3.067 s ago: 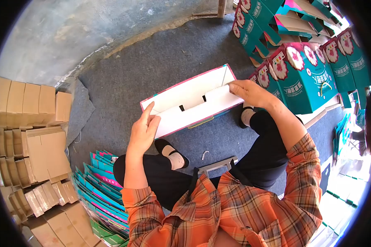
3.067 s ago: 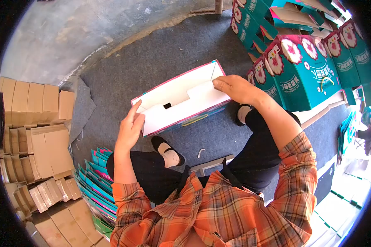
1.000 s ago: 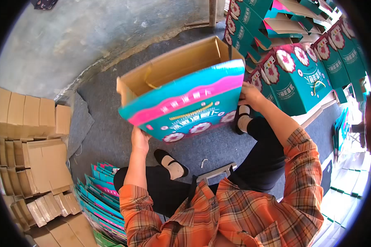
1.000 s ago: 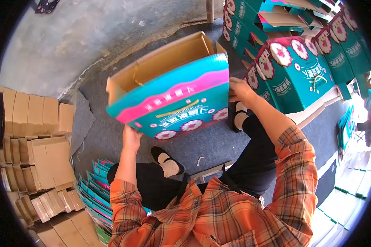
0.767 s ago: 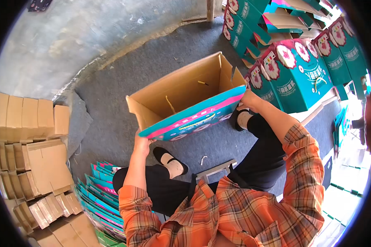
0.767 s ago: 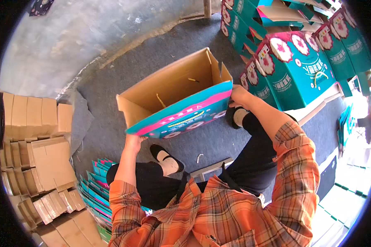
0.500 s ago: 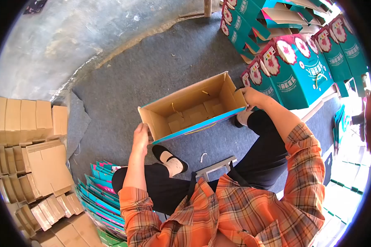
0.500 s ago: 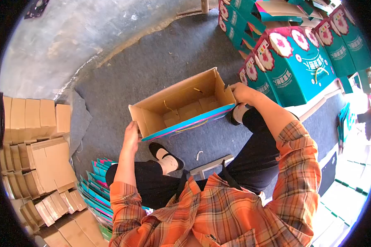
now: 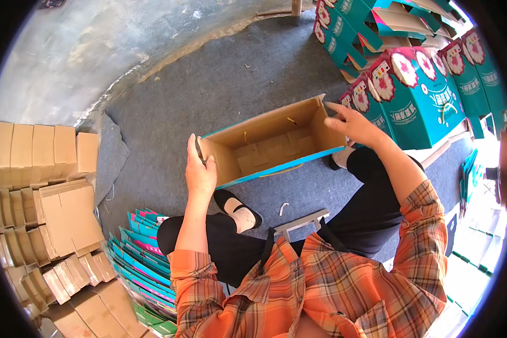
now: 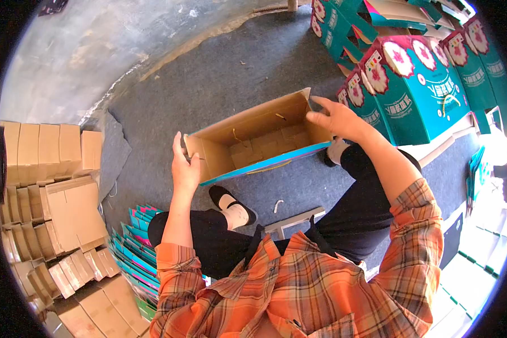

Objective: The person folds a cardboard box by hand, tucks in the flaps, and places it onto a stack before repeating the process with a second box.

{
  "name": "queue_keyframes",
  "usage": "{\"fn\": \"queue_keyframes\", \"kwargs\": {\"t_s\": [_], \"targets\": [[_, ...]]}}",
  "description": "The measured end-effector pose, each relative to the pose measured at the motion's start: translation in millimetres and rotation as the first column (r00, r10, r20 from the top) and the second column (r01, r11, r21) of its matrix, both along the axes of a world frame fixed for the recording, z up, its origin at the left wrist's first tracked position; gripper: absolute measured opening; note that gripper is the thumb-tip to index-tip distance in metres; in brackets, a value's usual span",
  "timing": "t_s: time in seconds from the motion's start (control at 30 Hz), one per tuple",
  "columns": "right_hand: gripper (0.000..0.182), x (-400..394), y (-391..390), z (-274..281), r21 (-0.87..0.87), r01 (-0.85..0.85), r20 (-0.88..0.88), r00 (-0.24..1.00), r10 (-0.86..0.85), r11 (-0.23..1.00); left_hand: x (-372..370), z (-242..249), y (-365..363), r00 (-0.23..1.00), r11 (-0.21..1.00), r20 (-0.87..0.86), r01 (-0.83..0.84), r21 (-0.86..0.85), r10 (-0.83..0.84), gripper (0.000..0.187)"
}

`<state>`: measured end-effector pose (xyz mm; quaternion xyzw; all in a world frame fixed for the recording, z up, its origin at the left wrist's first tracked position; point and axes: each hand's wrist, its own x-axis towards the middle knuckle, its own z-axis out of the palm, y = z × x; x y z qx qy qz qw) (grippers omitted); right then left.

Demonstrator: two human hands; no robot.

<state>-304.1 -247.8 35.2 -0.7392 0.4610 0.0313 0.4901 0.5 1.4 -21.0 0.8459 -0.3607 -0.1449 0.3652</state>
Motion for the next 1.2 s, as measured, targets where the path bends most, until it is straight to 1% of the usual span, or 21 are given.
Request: {"fn": "queue_keyframes", "kwargs": {"t_s": [0.03,0.07,0.1,0.13,0.17,0.23,0.3,0.37,0.5,0.6,0.7,0.77,0.8,0.9,1.0,1.07,1.2], "targets": [[0.059,-1,2,-7,0.000,0.002,-0.001,1.000,-0.002,1.000,0,2,0,0.996,0.999,0.077,0.039,0.006,-0.040,0.056],[0.065,-1,4,-19,-0.189,-0.104,-0.013,0.995,0.103,0.976,-1,4,-1,0.985,0.997,0.154,0.079,0.015,-0.080,0.059],[0.071,0,7,-20,-0.369,-0.206,-0.045,0.978,0.204,0.906,-1,7,-1,0.985,0.997,0.153,0.082,0.014,-0.083,0.059],[0.078,6,11,-14,-0.329,-0.218,-0.130,0.974,0.185,0.919,0,12,-1,0.977,0.991,0.183,0.098,0.089,-0.113,0.058],[0.078,6,11,-18,-0.330,-0.212,-0.129,0.975,0.178,0.920,0,17,-3,0.966,0.980,0.212,0.112,0.163,-0.146,0.058],[0.078,5,12,-29,-0.464,-0.215,-0.082,0.976,0.199,0.860,-5,26,-7,0.969,0.978,0.205,0.097,0.183,-0.134,0.058],[0.078,5,11,-29,-0.461,-0.202,-0.072,0.979,0.190,0.864,-7,24,-11,0.973,0.977,0.197,0.078,0.198,-0.118,0.058],[0.078,7,13,-25,-0.435,-0.212,-0.125,0.977,0.175,0.875,-2,17,-9,0.946,0.955,0.267,0.107,0.277,-0.183,0.059],[0.078,8,12,-27,-0.422,-0.206,-0.115,0.978,0.173,0.883,-3,17,-12,0.932,0.938,0.289,0.118,0.327,-0.218,0.062],[0.078,9,9,-30,-0.413,-0.200,-0.103,0.980,0.173,0.888,-5,17,-18,0.942,0.937,0.263,0.115,0.330,-0.209,0.065],[0.079,10,8,-31,-0.383,-0.186,-0.090,0.982,0.163,0.905,-10,22,-22,0.945,0.924,0.256,0.099,0.370,-0.204,0.067],[0.080,10,8,-31,-0.379,-0.193,-0.050,0.981,0.188,0.905,-12,23,-23,0.966,0.914,0.194,0.082,0.398,-0.171,0.069],[0.080,10,8,-31,-0.378,-0.192,-0.050,0.981,0.187,0.906,-14,22,-25,0.966,0.913,0.194,0.083,0.399,-0.173,0.069],[0.083,9,9,-27,-0.357,-0.181,-0.085,0.983,0.161,0.916,-16,23,-26,0.972,0.906,0.163,0.085,0.414,-0.166,0.070],[0.086,4,15,-2,-0.332,-0.174,-0.131,0.982,0.137,0.927,-15,21,-25,0.977,0.912,0.140,0.091,0.401,-0.159,0.071],[0.088,6,19,17,-0.138,-0.162,-0.299,0.947,0.115,0.977,-13,17,-24,0.973,0.927,0.152,0.112,0.357,-0.176,0.071],[0.087,-2,15,4,-0.163,-0.191,-0.344,0.930,0.126,0.968,-14,15,-24,0.969,0.935,0.159,0.126,0.332,-0.187,0.070]]}}
